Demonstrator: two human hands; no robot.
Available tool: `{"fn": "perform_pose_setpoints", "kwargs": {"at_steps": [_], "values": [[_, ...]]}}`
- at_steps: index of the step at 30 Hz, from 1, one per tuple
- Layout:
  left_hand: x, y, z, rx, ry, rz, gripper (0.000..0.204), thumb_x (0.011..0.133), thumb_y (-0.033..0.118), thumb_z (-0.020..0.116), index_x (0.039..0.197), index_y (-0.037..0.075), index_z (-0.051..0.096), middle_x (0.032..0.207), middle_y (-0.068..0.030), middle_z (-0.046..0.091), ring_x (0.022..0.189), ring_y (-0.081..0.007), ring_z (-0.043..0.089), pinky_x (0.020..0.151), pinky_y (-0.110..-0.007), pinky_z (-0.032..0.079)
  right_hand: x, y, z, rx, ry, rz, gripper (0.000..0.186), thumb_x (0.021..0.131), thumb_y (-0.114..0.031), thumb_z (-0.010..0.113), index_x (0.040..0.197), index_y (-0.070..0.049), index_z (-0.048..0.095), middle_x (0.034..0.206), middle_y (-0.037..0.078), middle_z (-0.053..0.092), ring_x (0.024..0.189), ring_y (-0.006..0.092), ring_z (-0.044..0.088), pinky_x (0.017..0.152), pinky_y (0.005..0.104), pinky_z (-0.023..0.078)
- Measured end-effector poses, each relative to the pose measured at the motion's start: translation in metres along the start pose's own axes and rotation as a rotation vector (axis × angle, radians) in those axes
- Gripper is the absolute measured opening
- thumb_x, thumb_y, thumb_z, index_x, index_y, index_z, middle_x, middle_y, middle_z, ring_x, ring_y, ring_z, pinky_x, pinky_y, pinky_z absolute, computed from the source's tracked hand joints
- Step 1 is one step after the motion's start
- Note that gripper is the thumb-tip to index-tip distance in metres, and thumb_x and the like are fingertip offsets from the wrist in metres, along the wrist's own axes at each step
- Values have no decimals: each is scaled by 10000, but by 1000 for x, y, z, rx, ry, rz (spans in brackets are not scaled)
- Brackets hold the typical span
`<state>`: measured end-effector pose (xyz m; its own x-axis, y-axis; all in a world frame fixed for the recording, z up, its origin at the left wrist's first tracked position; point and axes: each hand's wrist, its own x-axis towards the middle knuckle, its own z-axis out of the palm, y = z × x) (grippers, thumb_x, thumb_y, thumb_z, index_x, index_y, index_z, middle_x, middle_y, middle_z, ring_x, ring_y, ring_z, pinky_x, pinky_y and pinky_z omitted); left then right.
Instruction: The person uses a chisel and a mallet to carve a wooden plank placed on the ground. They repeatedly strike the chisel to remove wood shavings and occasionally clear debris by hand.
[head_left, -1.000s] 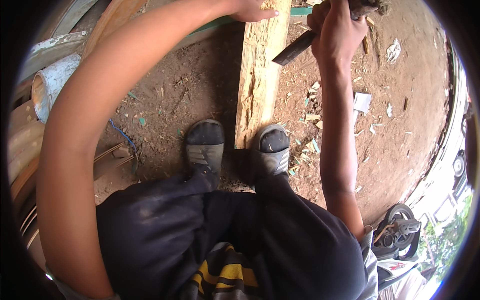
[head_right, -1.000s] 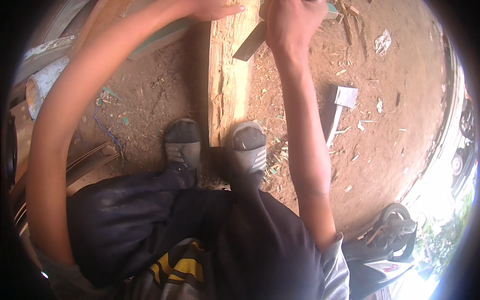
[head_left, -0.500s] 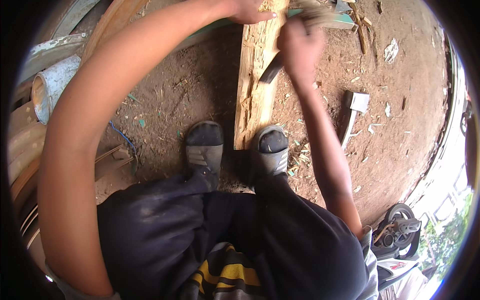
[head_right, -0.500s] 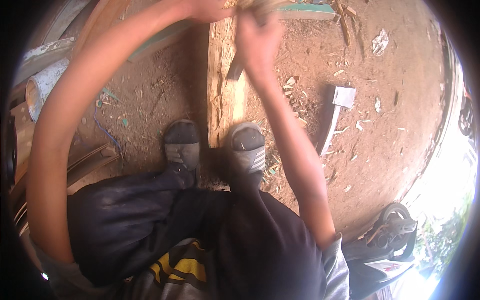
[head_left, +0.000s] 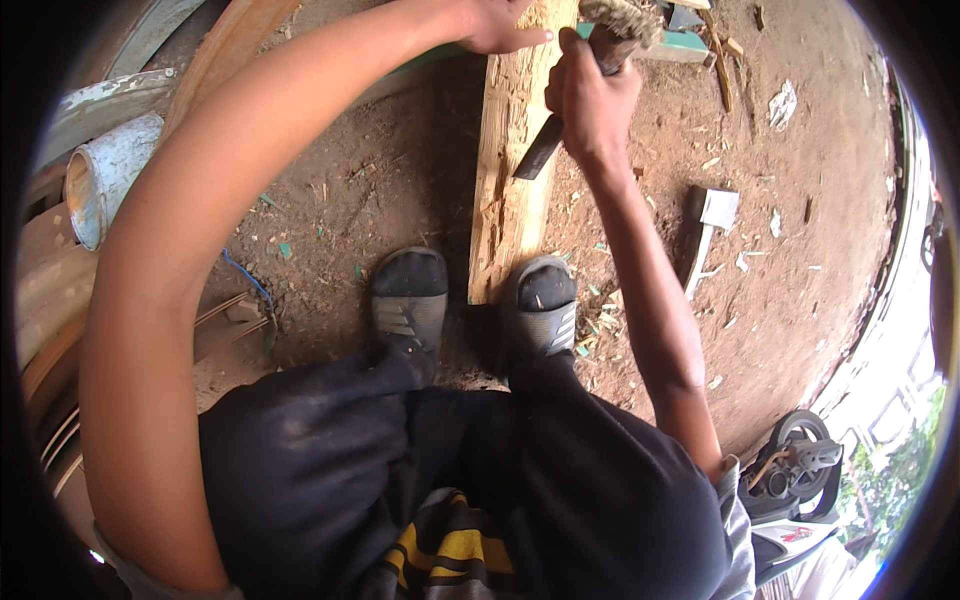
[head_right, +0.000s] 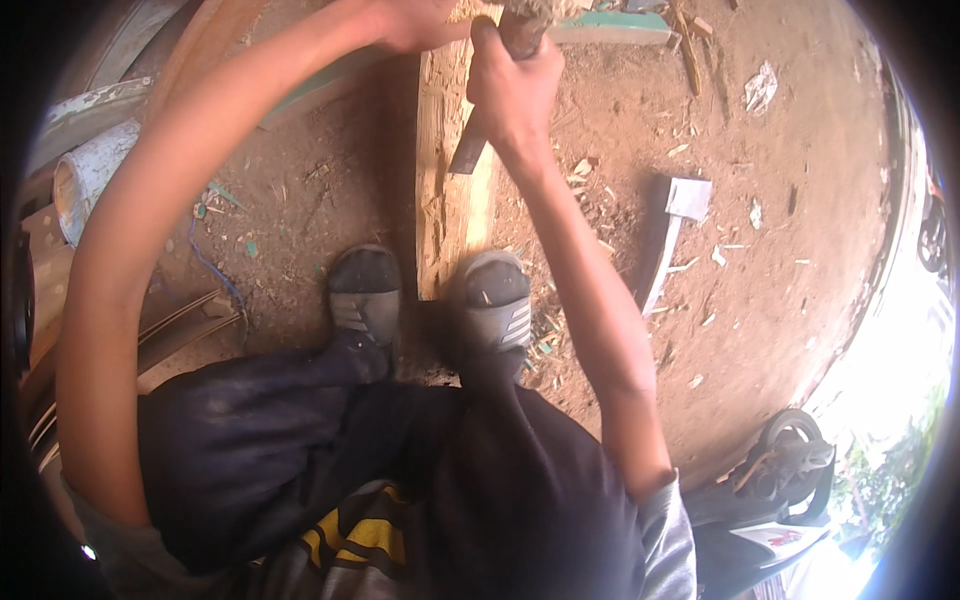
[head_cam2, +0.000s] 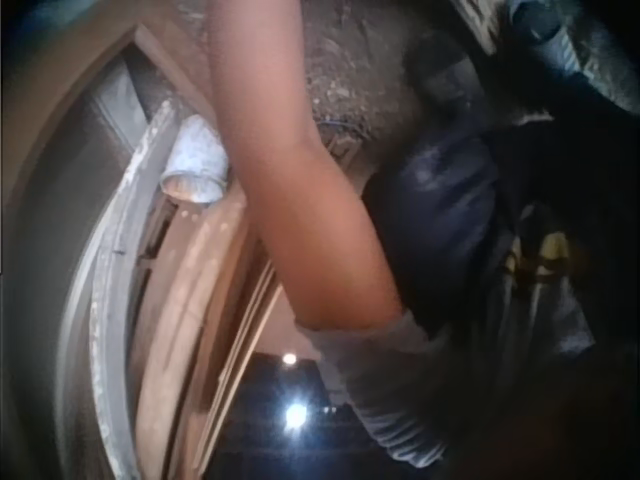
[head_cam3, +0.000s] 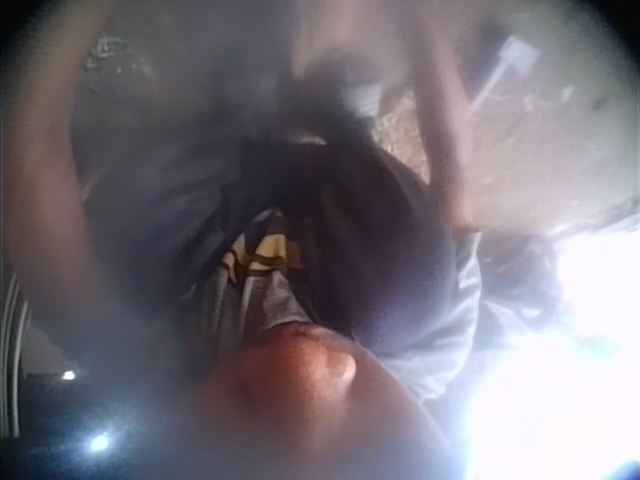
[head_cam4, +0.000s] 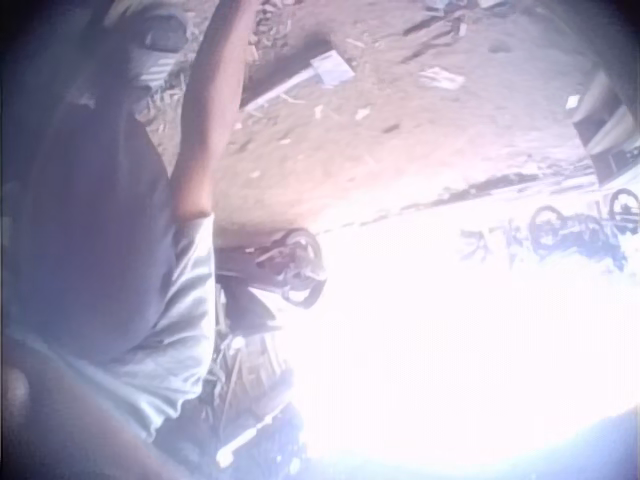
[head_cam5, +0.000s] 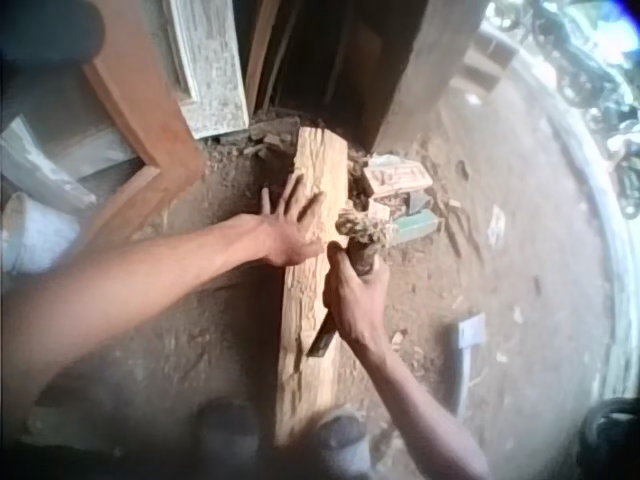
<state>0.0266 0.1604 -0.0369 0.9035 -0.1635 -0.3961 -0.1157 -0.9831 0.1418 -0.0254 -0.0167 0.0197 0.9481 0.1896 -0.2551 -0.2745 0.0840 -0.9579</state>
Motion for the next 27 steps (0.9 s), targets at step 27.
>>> {"fn": "perform_pose_setpoints", "kwargs": {"at_steps": [27], "values": [[-1, -2, 7, -72, 3, 41, 1068, 973, 686, 427, 1637, 10, -66, 1651, -309, -259, 1499, -460, -335, 1170, -760, -52, -3, -11, -2, 248, -105, -140, 158, 973, -143, 694, 867, -55, 616, 620, 3, 570, 483, 72, 474, 448, 273, 363]]}}
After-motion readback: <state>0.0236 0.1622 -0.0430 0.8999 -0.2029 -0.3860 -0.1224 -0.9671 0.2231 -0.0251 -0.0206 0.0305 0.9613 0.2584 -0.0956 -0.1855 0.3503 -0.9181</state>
